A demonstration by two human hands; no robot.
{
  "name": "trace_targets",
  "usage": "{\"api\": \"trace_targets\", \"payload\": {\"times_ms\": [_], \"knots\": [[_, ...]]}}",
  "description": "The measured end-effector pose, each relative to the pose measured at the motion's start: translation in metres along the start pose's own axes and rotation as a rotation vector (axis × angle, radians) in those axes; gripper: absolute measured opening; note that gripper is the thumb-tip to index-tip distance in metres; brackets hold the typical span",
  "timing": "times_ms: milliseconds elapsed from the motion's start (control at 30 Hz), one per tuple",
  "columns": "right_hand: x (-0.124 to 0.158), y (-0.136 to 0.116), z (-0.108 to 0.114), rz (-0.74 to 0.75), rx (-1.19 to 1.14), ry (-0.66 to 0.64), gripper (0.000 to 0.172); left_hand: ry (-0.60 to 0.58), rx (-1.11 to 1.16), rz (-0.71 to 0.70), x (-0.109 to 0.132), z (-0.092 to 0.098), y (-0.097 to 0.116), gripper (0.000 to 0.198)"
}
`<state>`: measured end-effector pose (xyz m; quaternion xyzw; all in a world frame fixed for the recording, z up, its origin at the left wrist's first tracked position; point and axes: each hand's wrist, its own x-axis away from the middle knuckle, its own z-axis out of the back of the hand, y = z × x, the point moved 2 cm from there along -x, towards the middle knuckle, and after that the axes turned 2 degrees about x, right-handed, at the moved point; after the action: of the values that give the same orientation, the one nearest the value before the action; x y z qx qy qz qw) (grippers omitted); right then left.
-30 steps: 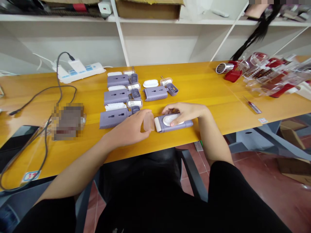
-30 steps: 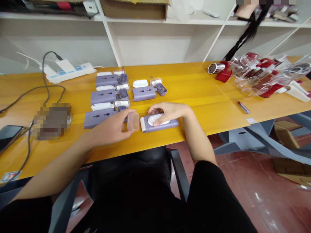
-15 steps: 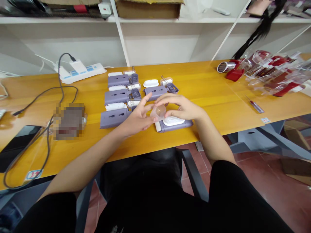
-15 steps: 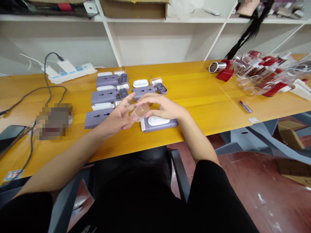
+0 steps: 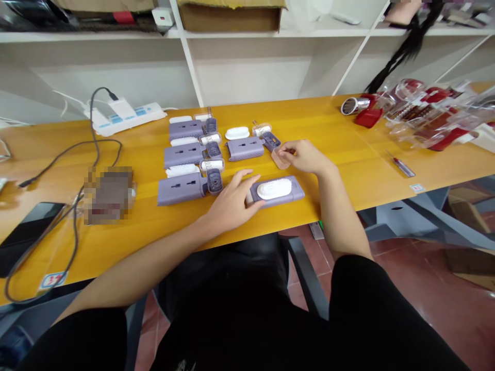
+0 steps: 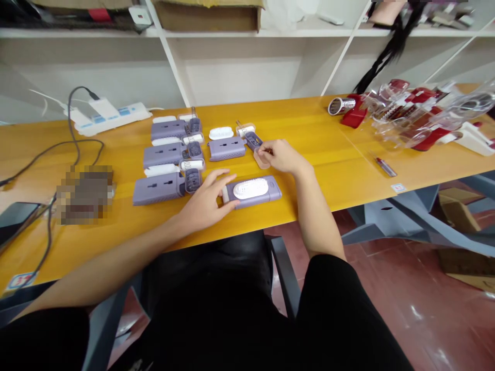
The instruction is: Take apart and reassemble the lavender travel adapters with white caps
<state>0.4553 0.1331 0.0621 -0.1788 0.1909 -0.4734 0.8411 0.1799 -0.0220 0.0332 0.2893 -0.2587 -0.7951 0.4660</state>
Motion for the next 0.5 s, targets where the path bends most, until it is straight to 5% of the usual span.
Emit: {"api": "trace_targets", "payload": {"times_ms": [100, 300, 500], "knots": [[0.002, -0.004, -0.002, -0.025, -0.029, -0.005, 0.021, -0.035, -0.066, -0.032, 0.001, 0.000, -0.001, 0.056], [0.000, -0.001, -0.007, 0.064, 0.013, -0.029, 0.014, -0.036, -0.112, -0.037, 0.005, 0.002, -0.001, 0.056], [0.003, -0.011, 0.001, 0.126, -0.034, 0.089, 0.022, 0.006, -0.176, -0.066, 0.007, 0.001, -0.004, 0.058]]}}
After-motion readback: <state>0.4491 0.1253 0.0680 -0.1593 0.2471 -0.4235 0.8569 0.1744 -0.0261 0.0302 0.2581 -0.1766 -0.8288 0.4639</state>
